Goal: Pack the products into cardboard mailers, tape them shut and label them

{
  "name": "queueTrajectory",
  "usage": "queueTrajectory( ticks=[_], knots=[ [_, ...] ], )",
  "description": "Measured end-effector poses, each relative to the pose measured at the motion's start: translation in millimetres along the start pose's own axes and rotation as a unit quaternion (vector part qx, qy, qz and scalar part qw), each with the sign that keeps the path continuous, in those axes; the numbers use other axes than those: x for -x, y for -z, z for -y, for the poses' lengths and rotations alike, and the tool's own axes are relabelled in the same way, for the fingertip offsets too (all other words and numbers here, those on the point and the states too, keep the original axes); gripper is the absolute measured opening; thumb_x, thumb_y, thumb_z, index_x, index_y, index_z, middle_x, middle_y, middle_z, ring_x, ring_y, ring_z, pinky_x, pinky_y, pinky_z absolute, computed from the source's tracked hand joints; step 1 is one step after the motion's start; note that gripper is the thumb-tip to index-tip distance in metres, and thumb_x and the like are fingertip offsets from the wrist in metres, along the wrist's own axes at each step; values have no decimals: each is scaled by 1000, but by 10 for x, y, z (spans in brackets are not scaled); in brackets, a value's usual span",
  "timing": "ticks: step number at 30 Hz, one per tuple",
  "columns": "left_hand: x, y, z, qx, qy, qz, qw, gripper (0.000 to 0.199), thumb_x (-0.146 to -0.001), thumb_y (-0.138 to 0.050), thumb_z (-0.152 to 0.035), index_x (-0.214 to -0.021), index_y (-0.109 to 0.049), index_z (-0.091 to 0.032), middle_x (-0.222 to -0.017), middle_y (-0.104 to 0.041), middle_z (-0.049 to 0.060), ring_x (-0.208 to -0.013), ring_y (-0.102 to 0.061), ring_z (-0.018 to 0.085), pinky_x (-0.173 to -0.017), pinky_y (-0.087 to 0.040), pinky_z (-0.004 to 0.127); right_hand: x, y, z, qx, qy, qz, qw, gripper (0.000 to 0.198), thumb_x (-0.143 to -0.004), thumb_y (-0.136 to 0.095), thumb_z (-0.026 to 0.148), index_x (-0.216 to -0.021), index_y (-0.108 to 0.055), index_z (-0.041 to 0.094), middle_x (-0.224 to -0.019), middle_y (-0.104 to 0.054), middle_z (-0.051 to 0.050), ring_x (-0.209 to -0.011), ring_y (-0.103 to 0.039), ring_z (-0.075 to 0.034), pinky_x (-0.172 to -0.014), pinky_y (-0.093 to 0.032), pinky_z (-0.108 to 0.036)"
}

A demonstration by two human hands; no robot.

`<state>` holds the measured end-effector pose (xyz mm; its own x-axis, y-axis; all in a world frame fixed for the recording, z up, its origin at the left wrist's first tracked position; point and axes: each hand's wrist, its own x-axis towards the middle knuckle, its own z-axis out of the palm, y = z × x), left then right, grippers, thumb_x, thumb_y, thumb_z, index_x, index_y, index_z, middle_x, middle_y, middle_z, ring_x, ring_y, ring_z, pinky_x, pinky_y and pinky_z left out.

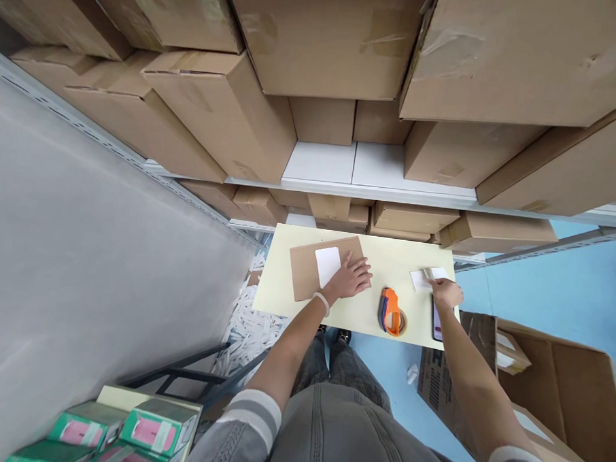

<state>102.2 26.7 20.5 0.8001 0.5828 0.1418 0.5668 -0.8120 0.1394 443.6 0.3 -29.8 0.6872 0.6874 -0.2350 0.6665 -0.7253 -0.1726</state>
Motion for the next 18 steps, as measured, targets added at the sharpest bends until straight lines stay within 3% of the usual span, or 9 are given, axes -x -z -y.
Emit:
queueTrajectory(
  ticks=[5,11,18],
  knots=[
    [1,-42,13,1,-3,-2,1000,37,-101,-39,-40,-126,-62,-26,-141,-58,5,-145,-33,25,-122,-6,62,54,159,-21,-33,-10,-25,999,40,-89,-56,50,-101,-77,18,-95,-74,-18,-92,-67,-31,-77,-46,-37],
    [10,-54,18,-12,-13,-4,1000,37,-100,-40,-40,-127,-62,-26,-140,-58,5,-145,-34,26,-121,-3,64,132,421,-12,-46,-6,-77,996,34,-90,-55,43,-102,-76,19,-94,-74,-16,-90,-66,-29,-73,-43,-34],
    [-33,-3,-52,41,37,32,998,36,-100,-40,-37,-128,-59,-23,-143,-55,8,-146,-31,26,-121,-1,64,261,831,-177,-122,58,-130,982,34,-83,-56,44,-92,-75,17,-83,-74,-13,-79,-66,-29,-68,-44,-34]
  ],
)
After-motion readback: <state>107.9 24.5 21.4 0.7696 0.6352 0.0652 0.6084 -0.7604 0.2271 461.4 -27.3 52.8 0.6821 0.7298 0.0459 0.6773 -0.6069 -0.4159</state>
